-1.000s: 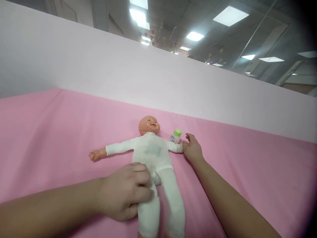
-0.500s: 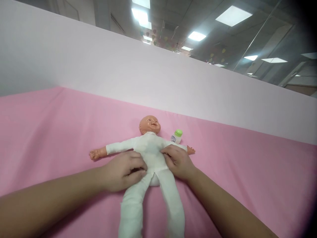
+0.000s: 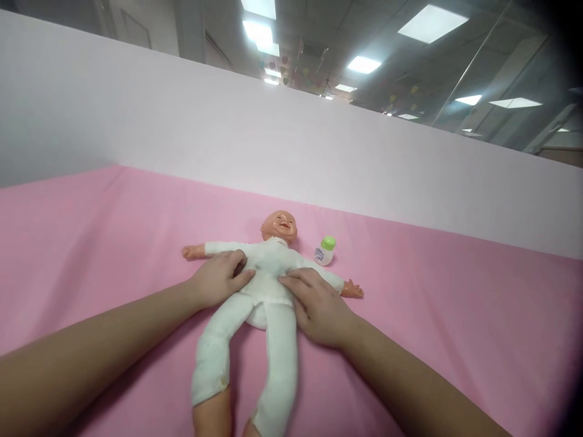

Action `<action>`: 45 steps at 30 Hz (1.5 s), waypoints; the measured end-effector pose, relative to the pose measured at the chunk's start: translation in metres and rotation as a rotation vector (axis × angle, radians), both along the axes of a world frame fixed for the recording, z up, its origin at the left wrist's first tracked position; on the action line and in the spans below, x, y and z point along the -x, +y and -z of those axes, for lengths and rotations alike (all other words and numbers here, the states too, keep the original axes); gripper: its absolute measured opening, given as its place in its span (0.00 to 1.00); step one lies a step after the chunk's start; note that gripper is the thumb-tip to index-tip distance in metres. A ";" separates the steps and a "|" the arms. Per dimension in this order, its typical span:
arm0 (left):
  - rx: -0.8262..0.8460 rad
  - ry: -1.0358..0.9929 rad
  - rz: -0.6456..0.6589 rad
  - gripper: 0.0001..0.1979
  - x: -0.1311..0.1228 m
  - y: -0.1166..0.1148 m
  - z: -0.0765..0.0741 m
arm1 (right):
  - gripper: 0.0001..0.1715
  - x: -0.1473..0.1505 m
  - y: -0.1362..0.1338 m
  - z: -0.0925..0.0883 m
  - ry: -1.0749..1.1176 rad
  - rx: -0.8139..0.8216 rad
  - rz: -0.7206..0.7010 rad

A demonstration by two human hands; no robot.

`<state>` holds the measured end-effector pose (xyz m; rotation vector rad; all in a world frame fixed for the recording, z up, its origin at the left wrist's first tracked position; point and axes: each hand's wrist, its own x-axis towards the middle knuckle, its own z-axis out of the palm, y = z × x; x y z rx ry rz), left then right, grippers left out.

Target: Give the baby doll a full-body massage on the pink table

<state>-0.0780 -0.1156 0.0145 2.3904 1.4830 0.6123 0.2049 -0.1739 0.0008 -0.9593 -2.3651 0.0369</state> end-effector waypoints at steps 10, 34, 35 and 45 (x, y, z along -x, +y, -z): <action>-0.049 0.038 -0.075 0.42 0.009 0.020 0.024 | 0.56 0.013 -0.021 0.000 -0.180 -0.010 0.008; -0.356 0.140 -0.028 0.28 0.010 0.011 0.023 | 0.40 0.011 -0.020 -0.006 0.261 -0.445 -0.105; -0.389 0.156 0.012 0.24 0.009 0.010 0.021 | 0.40 0.008 -0.014 -0.006 0.261 -0.462 -0.053; -0.407 0.105 0.198 0.20 -0.001 0.000 0.016 | 0.29 -0.002 0.020 0.005 0.250 -0.239 0.034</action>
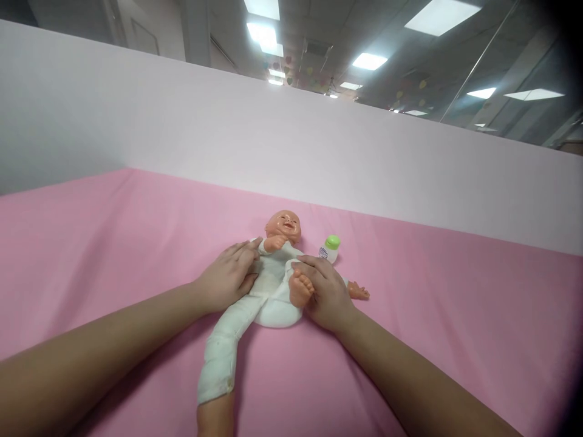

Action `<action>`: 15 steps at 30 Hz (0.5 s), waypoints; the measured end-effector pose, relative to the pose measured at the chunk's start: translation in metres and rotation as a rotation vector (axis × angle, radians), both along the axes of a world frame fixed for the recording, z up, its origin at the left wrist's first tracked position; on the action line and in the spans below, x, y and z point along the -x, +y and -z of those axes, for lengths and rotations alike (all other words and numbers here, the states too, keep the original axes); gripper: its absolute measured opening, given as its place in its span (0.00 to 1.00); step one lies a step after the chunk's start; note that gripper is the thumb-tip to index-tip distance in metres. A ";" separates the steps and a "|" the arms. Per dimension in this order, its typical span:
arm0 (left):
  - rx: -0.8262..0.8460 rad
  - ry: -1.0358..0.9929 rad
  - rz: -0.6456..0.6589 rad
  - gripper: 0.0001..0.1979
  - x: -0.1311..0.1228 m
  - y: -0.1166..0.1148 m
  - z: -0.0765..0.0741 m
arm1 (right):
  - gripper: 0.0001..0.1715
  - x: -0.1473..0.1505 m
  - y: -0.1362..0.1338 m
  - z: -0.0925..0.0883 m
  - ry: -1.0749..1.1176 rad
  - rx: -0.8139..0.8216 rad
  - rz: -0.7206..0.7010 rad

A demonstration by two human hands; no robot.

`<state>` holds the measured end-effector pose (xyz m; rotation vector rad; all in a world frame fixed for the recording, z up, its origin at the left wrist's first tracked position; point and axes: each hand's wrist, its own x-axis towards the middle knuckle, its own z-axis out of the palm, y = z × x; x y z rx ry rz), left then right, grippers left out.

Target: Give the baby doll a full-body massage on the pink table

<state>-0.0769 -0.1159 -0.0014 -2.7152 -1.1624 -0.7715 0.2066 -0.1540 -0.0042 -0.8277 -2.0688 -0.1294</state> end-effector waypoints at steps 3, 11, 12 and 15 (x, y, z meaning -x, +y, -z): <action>0.013 -0.086 -0.004 0.38 -0.001 0.000 0.000 | 0.35 0.000 -0.005 -0.002 -0.012 0.104 -0.075; -0.054 0.090 -0.042 0.36 -0.003 0.001 0.002 | 0.44 0.003 -0.014 -0.006 0.004 0.122 -0.151; -0.060 0.102 -0.042 0.36 -0.003 0.001 0.002 | 0.43 0.003 -0.014 -0.006 0.005 0.112 -0.148; -0.047 0.124 -0.042 0.36 -0.002 0.002 0.004 | 0.36 0.006 -0.014 -0.006 0.006 0.083 -0.093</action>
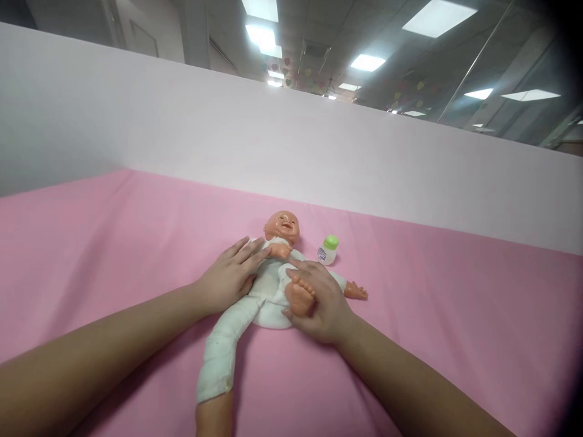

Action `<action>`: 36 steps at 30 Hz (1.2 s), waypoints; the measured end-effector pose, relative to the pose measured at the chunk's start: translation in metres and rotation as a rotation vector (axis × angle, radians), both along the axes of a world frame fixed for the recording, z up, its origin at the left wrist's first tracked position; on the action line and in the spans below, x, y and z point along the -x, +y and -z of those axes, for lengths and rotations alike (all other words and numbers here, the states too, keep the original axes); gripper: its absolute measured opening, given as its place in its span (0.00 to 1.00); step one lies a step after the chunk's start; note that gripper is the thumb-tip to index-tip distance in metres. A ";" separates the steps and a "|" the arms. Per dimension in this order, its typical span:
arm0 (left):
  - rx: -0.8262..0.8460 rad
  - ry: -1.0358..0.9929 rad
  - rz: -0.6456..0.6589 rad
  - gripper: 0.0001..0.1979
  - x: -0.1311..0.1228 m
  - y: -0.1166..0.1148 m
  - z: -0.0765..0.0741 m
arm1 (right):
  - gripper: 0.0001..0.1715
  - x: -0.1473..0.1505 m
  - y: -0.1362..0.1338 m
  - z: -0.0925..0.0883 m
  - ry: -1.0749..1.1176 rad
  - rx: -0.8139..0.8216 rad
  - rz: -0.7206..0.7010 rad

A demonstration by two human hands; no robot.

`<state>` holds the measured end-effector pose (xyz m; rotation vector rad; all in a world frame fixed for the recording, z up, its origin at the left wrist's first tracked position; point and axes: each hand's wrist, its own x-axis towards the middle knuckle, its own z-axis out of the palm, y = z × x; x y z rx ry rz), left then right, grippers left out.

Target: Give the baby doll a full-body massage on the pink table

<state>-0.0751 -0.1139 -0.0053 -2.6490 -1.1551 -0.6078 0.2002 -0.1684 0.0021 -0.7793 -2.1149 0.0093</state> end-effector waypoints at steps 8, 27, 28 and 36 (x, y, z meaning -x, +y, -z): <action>0.058 -0.062 -0.009 0.36 0.002 0.001 0.004 | 0.31 0.009 -0.007 -0.002 -0.033 -0.097 0.079; 0.464 -0.090 -0.420 0.44 0.010 0.008 0.002 | 0.22 0.041 -0.051 0.018 -0.273 0.070 -0.456; 0.464 -0.094 -0.424 0.44 0.010 0.008 0.004 | 0.22 0.042 -0.051 0.019 -0.283 0.062 -0.458; 0.131 -0.116 -0.388 0.52 0.006 0.004 0.002 | 0.26 0.029 -0.057 -0.017 -0.028 -0.194 -0.386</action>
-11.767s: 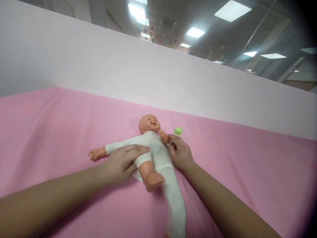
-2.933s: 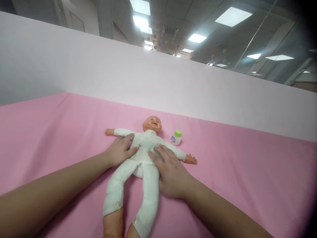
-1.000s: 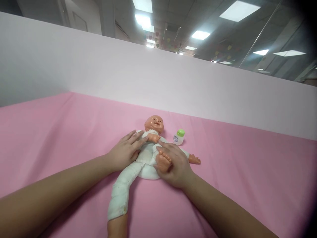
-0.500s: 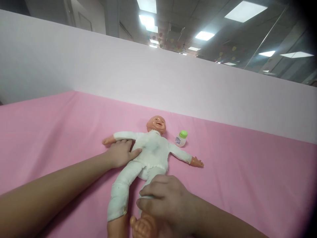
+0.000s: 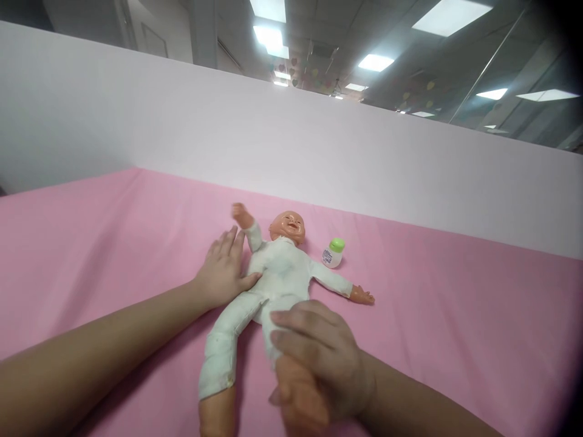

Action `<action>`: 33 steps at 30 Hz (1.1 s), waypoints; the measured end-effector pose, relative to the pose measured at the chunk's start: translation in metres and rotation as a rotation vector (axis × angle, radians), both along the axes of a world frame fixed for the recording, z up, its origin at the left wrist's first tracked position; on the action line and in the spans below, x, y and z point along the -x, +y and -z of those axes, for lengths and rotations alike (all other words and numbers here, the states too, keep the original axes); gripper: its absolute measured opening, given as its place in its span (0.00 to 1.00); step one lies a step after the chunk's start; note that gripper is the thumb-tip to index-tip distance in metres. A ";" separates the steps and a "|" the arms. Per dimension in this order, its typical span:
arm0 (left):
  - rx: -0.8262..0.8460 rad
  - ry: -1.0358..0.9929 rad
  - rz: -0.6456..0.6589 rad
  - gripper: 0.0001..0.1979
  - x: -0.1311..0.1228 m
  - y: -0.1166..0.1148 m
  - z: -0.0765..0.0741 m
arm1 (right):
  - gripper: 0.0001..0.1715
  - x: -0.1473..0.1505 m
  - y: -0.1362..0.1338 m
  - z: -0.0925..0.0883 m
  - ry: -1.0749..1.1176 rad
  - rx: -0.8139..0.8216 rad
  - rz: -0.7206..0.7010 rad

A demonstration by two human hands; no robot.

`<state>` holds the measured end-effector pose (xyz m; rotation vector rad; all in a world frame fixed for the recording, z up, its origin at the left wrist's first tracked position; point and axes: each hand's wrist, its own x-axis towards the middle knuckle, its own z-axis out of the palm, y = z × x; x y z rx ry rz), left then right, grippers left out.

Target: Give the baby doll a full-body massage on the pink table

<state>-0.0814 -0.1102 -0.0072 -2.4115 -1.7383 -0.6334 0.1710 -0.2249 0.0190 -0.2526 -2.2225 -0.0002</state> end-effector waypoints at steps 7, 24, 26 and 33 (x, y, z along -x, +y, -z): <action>-0.042 0.134 0.132 0.39 -0.002 -0.004 -0.004 | 0.37 -0.039 0.029 0.004 0.213 -0.052 0.385; 0.100 0.078 0.057 0.42 -0.001 -0.002 0.002 | 0.33 -0.033 0.040 0.008 0.120 0.012 0.427; 0.147 0.077 0.007 0.45 -0.001 -0.001 0.003 | 0.31 -0.029 0.031 0.001 0.146 -0.002 0.353; 0.275 0.021 0.068 0.39 0.001 -0.002 -0.002 | 0.14 -0.006 -0.001 -0.009 0.014 0.210 0.035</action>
